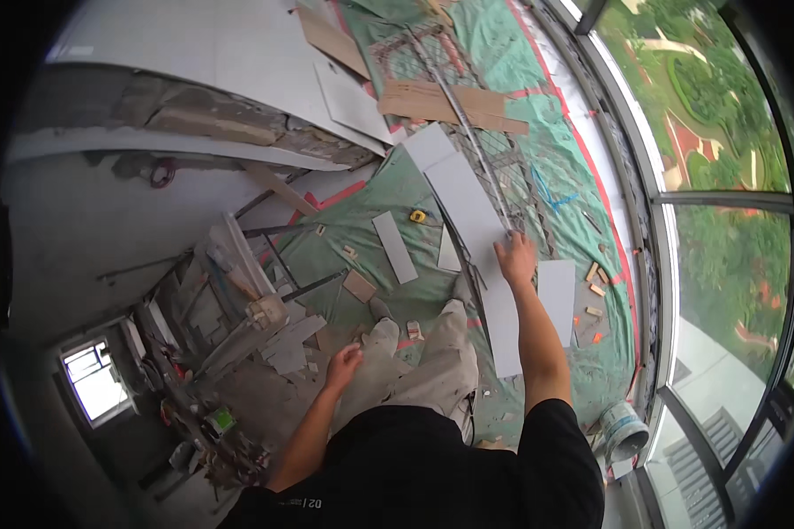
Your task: Measuring and cutting tiles using a manual tile cutter in a construction setting.
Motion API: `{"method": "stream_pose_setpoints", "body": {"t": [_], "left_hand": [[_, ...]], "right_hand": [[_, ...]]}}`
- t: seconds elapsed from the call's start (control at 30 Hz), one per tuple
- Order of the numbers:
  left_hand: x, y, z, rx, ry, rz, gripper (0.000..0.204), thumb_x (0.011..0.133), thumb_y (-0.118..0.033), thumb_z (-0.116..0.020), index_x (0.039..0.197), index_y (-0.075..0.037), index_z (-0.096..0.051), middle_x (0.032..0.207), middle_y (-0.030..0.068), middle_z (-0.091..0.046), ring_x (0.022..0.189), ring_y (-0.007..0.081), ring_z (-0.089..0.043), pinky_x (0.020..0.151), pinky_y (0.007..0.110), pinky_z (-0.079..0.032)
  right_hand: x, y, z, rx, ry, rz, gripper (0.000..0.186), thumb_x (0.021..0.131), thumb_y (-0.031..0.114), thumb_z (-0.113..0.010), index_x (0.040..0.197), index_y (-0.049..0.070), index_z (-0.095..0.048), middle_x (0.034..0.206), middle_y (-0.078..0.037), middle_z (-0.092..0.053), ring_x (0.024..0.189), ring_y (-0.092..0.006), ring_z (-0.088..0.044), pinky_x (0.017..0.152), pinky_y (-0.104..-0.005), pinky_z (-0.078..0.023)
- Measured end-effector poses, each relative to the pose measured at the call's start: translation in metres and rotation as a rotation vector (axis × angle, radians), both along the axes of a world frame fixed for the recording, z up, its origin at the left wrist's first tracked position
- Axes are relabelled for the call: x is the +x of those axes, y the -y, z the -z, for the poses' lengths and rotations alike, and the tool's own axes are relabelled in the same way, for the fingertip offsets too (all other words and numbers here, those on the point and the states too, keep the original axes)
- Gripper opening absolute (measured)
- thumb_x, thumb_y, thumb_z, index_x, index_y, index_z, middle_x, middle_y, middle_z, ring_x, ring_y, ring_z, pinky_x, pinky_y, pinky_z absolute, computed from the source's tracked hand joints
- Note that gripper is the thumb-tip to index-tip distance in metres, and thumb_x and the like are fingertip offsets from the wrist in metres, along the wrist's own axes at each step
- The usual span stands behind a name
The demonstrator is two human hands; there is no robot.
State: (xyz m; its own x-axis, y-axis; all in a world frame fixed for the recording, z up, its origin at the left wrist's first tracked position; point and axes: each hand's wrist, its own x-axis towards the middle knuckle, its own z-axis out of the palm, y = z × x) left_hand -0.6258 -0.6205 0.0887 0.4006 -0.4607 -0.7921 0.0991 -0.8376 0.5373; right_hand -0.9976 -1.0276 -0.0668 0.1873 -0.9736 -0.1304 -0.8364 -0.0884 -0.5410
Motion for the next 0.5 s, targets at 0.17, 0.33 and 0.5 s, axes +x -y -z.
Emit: {"method": "stream_pose_setpoints", "body": {"t": [0.17, 0.33, 0.5], "left_hand": [[-0.015, -0.066, -0.027, -0.073, 0.442, -0.036, 0.048, 0.104, -0.041, -0.074, 0.135, -0.004, -0.073, 0.118, 0.0165, -0.081, 0.106, 0.03, -0.079, 0.093, 0.041, -0.06], [-0.037, -0.116, -0.018, 0.059, 0.418, -0.145, 0.049, 0.097, -0.046, -0.076, 0.128, -0.008, -0.076, 0.11, 0.0152, -0.081, 0.103, 0.0347, -0.077, 0.09, 0.045, -0.06], [-0.039, -0.153, -0.015, 0.034, 0.432, -0.103, 0.047, 0.097, -0.046, -0.075, 0.126, -0.009, -0.077, 0.109, 0.015, -0.081, 0.102, 0.0359, -0.077, 0.089, 0.046, -0.06]], "right_hand": [[0.009, 0.039, 0.01, 0.277, -0.034, -0.082, 0.06, 0.092, 0.051, -0.082, 0.11, -0.006, -0.075, 0.098, -0.024, -0.079, 0.089, -0.0449, -0.076, 0.084, -0.055, -0.058], [0.0, 0.055, 0.015, 0.219, -0.172, 0.008, 0.071, 0.102, 0.067, -0.064, 0.114, -0.002, -0.076, 0.117, -0.025, -0.078, 0.105, -0.0462, -0.074, 0.091, -0.0563, -0.057], [0.01, 0.048, -0.043, 0.148, 0.01, 0.027, 0.069, 0.111, 0.06, -0.055, 0.115, -0.005, -0.079, 0.112, -0.027, -0.078, 0.097, -0.0444, -0.074, 0.086, -0.0571, -0.055]]}}
